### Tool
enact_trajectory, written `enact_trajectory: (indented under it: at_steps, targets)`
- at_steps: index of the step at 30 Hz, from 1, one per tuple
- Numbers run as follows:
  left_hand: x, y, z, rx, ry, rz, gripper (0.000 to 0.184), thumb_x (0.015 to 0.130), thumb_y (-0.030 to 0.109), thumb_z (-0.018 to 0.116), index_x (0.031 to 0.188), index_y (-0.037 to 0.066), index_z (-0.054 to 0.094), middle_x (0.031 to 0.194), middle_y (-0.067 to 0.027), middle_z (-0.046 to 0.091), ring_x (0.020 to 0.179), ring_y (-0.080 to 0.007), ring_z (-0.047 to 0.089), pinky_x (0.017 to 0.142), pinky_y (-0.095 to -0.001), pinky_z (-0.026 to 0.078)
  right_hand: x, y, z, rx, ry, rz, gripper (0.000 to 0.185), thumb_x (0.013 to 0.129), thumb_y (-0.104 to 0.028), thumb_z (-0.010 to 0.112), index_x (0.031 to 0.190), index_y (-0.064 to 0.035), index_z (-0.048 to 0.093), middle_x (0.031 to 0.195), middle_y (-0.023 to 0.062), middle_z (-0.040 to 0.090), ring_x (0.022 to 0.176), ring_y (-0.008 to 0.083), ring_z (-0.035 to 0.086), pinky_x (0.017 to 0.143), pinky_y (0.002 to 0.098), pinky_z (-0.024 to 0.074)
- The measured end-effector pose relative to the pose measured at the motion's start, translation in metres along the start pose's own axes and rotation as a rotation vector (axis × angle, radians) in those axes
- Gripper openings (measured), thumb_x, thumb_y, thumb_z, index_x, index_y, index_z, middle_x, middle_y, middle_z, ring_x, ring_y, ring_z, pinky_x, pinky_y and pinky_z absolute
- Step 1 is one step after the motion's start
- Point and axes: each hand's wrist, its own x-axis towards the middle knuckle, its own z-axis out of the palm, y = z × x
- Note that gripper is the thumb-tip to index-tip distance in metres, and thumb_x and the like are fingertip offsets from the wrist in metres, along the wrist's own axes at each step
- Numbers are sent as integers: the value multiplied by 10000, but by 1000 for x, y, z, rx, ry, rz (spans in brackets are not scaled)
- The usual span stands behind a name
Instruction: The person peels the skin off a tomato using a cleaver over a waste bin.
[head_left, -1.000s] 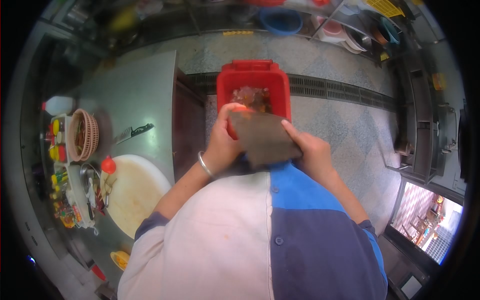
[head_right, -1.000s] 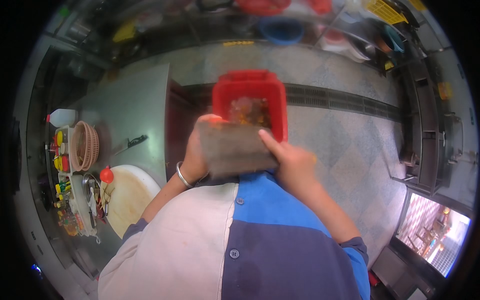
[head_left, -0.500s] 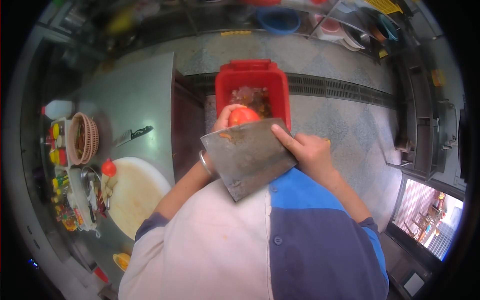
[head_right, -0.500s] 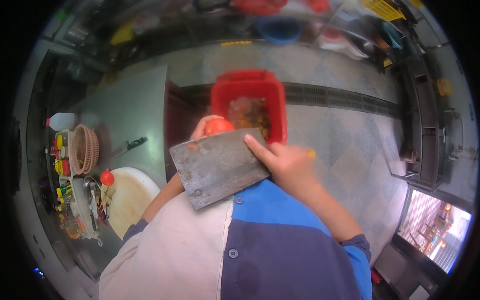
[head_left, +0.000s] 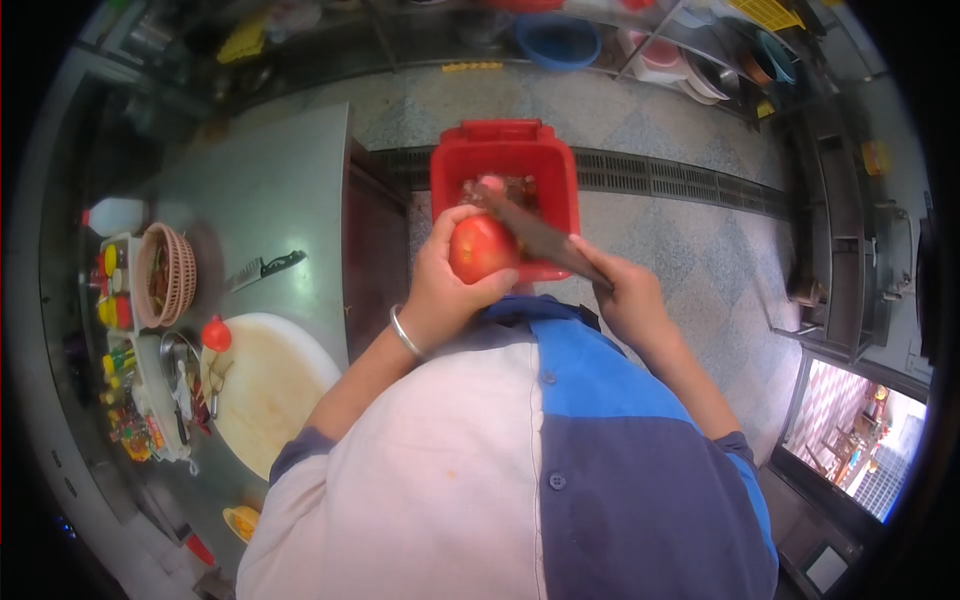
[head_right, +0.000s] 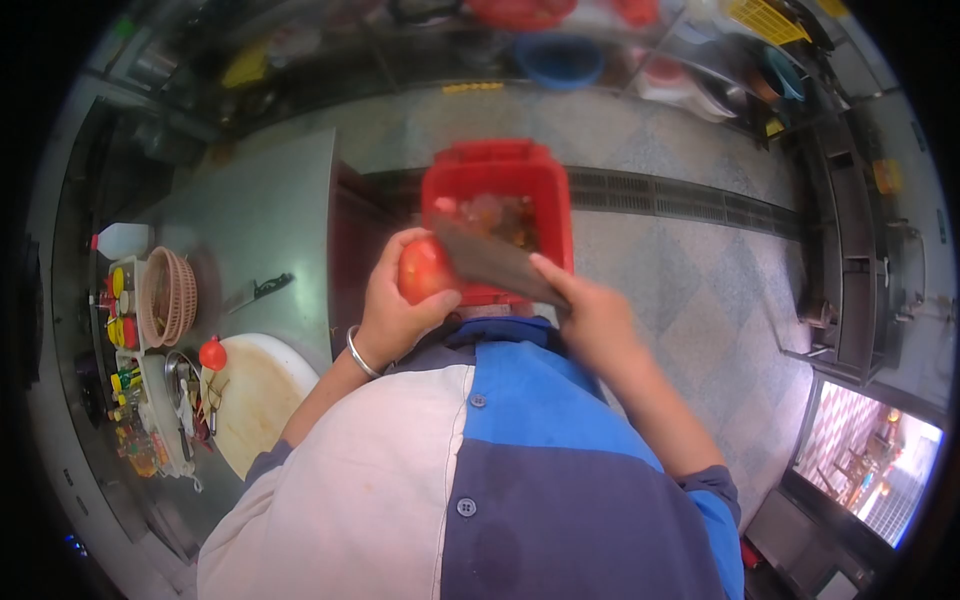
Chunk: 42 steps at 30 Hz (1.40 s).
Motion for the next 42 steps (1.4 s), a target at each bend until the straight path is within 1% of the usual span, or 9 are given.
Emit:
enact_trajectory:
  at_steps: [2,5,8,11,20,26,32,38,42]
  targets:
    - [-2,7,-1,-25,-14,-87,533,837,57,758,1312,82,518,1162,-74,618,1003,-145,617,861,-304,540,1,8,1,9,-23,59,723,728,96,621,1391,-192,601,936,160,697,852,348,695,768,391,555]
    - [1,-13,2,27,-7,-22,555,837,82,772,1329,86,514,1173,-87,622,1010,-166,635,862,-303,553,1,-22,-21,-26,-20,-79,675,728,-22,673,1362,-249,623,811,112,631,754,311,658,673,410,521]
    - [6,-22,3,-325,-52,-315,520,858,132,773,1313,89,525,1176,-94,628,1027,-177,648,875,-305,568,3,-51,-37,-221,-64,-191,654,721,-49,659,1346,-242,644,735,96,568,648,287,612,601,395,489]
    - [9,-9,4,-345,-83,-378,500,870,167,769,1303,92,531,1178,-97,626,1046,-183,650,898,-311,572,5,-49,-29,-223,43,-274,649,704,-70,658,1333,-229,658,678,78,498,575,266,558,554,382,453]
    - [4,-8,2,-88,-78,-333,532,846,238,794,1294,120,531,1205,-91,629,1059,-182,632,903,-313,547,1,-38,-28,-247,78,-326,678,677,-110,677,1348,-207,657,642,63,479,545,237,533,540,369,433]
    - [3,-16,2,-146,-64,-387,531,833,212,805,1279,115,535,1175,-90,647,1041,-181,636,900,-313,542,-1,-46,-29,-257,36,-230,643,706,-55,662,1326,-225,659,694,83,536,605,283,580,571,394,462]
    - [-1,-7,2,-212,-73,-259,344,949,116,644,1273,71,539,1153,-86,662,1014,-149,648,863,-278,566,-2,-34,-22,-287,89,-255,739,616,-111,713,1345,-221,659,636,68,469,553,242,550,543,365,446]
    - [-5,2,-1,288,-22,12,567,791,119,795,1281,46,521,1162,-97,661,1019,-160,643,913,-303,533,-3,-11,-12,-45,-53,39,620,772,1,627,1349,-226,632,935,166,694,806,377,680,725,434,532]
    - [-7,9,-2,206,28,-55,704,722,128,843,1323,44,487,1191,-105,639,1038,-190,640,929,-325,526,-1,1,-10,77,-128,146,625,798,9,611,1375,-232,604,1036,188,697,878,393,688,781,436,537]
